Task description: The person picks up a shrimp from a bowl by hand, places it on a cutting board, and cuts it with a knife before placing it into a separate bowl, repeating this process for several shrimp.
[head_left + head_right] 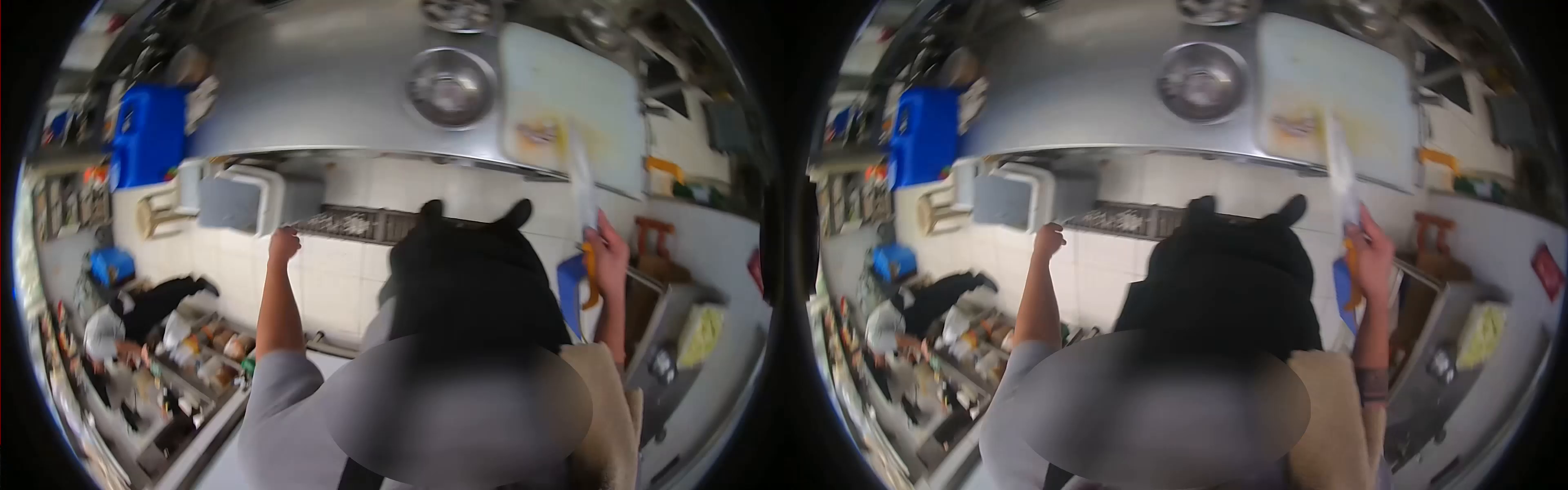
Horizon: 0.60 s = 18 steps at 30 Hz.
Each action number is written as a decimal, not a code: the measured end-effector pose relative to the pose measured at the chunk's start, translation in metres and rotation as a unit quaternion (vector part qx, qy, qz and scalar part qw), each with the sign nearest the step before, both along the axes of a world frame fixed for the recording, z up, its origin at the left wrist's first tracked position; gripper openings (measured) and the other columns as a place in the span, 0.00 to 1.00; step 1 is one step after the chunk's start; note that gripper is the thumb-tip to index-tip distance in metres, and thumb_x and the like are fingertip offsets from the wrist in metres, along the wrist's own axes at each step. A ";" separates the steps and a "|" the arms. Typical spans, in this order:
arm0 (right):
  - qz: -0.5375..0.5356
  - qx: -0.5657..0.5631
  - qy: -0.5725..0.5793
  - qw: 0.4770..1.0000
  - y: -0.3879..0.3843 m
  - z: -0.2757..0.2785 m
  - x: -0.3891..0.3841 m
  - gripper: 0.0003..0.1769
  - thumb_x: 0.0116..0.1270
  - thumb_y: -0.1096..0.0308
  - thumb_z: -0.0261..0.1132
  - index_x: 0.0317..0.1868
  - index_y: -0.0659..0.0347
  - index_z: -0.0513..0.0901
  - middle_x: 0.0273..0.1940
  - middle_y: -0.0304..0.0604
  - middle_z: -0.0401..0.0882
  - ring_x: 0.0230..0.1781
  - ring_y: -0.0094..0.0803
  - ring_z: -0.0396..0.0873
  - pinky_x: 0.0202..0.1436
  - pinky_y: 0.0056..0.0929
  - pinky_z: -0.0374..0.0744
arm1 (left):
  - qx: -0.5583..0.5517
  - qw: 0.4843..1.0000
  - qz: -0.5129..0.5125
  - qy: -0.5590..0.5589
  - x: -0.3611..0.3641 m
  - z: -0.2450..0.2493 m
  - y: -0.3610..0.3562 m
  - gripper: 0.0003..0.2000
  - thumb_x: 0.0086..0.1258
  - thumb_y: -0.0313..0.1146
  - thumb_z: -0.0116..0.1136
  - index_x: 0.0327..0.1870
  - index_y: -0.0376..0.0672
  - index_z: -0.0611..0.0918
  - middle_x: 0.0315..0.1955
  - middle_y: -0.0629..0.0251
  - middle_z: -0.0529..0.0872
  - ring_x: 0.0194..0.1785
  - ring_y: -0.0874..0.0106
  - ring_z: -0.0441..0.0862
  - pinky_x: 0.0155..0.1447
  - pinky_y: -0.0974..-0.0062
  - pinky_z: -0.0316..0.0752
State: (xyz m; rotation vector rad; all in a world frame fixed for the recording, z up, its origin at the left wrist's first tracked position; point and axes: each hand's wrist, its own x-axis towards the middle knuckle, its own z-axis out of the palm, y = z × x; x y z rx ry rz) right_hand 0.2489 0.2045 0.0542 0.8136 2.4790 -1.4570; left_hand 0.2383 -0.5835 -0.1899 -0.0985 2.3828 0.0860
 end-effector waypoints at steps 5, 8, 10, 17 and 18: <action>0.072 0.130 0.086 0.985 -0.004 0.015 -0.010 0.28 0.80 0.73 0.70 0.79 0.51 0.86 0.38 0.36 0.80 0.30 0.26 0.75 0.39 0.30 0.80 | 0.434 0.893 -0.113 0.036 -0.063 0.079 0.302 0.21 0.80 0.35 0.64 0.71 0.42 0.87 0.62 0.47 0.92 0.63 0.48 0.90 0.70 0.54 0.83; 0.179 0.279 0.123 0.935 -0.007 0.037 -0.022 0.28 0.79 0.73 0.70 0.76 0.45 0.88 0.36 0.44 0.78 0.32 0.39 0.81 0.40 0.37 0.83 | 0.495 0.846 -0.093 0.174 -0.102 0.158 0.443 0.12 0.81 0.34 0.67 0.59 0.39 0.90 0.55 0.50 0.92 0.60 0.47 0.89 0.65 0.55 0.84; 0.206 0.322 0.122 0.916 -0.004 0.040 -0.026 0.28 0.79 0.72 0.69 0.76 0.43 0.88 0.37 0.45 0.79 0.34 0.44 0.82 0.40 0.40 0.83 | 0.512 0.775 -0.127 0.349 -0.138 0.168 0.501 0.10 0.76 0.32 0.68 0.54 0.41 0.90 0.52 0.52 0.90 0.59 0.47 0.86 0.65 0.51 0.81; 0.294 0.406 0.056 0.864 0.015 0.059 -0.035 0.30 0.78 0.72 0.66 0.77 0.39 0.85 0.42 0.43 0.80 0.35 0.49 0.85 0.38 0.48 0.85 | 0.414 0.804 -0.195 0.379 -0.214 0.165 0.557 0.10 0.71 0.31 0.74 0.50 0.45 0.91 0.51 0.64 0.91 0.63 0.56 0.84 0.68 0.56 0.75; 0.292 0.404 0.054 0.865 0.019 0.059 -0.036 0.30 0.78 0.72 0.66 0.77 0.39 0.85 0.42 0.43 0.80 0.35 0.49 0.85 0.38 0.48 0.85 | 0.421 0.797 -0.199 0.385 -0.216 0.164 0.556 0.09 0.70 0.31 0.74 0.50 0.45 0.91 0.51 0.64 0.92 0.62 0.56 0.84 0.68 0.56 0.75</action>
